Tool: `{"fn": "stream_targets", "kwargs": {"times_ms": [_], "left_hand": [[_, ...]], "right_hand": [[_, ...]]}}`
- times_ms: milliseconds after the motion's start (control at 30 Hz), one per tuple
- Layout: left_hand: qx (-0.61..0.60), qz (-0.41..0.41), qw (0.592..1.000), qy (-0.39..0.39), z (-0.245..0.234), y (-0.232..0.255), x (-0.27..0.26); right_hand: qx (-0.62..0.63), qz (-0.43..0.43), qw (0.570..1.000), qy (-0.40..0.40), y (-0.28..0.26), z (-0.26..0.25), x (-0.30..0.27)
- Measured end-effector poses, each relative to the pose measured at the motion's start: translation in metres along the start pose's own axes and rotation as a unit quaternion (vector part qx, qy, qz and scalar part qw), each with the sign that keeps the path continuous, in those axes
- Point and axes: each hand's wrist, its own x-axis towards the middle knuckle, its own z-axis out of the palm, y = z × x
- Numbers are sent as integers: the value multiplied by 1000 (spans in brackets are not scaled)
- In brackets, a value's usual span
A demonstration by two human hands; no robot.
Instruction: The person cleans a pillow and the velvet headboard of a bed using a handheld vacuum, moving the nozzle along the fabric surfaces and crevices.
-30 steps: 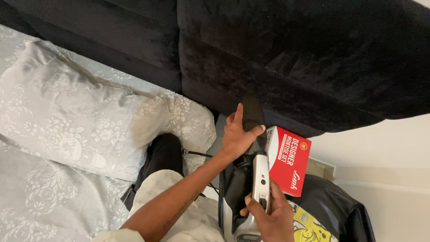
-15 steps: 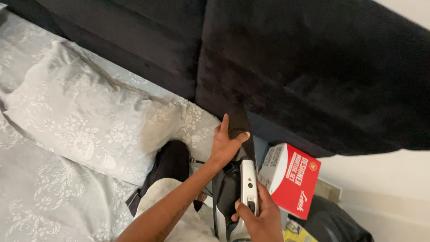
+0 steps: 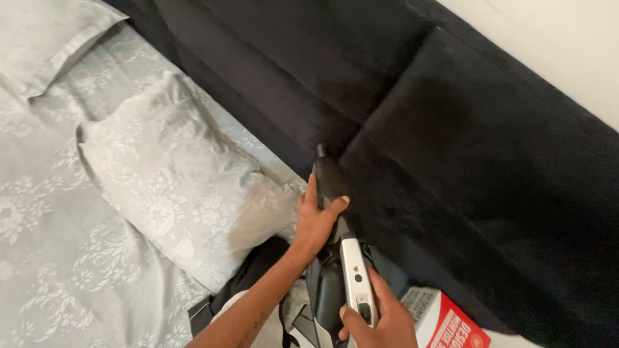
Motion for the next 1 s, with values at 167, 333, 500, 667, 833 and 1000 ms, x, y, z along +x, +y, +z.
{"fn": "stream_targets", "kwargs": {"times_ms": [167,333,500,667,833,1000], "left_hand": [[-12,-35,998,43,-23,30,29],[-37,-12,995,97,-45,61,69],[-98,41,985,134,-77,92,120],[-85,83,978,171,-112,111,164],[-140,47,975,168,-140,121,197],[-148,57,972,175,-160,124,229]], "right_hand": [[-58,-44,997,-37,-43,8,19],[-83,-96,990,-55,-96,22,43],[-96,-123,984,-85,-158,45,65],[-117,-150,975,-111,-205,75,90],[-136,-153,971,-124,-239,102,111],[-150,-151,967,-139,-266,125,129]]}}
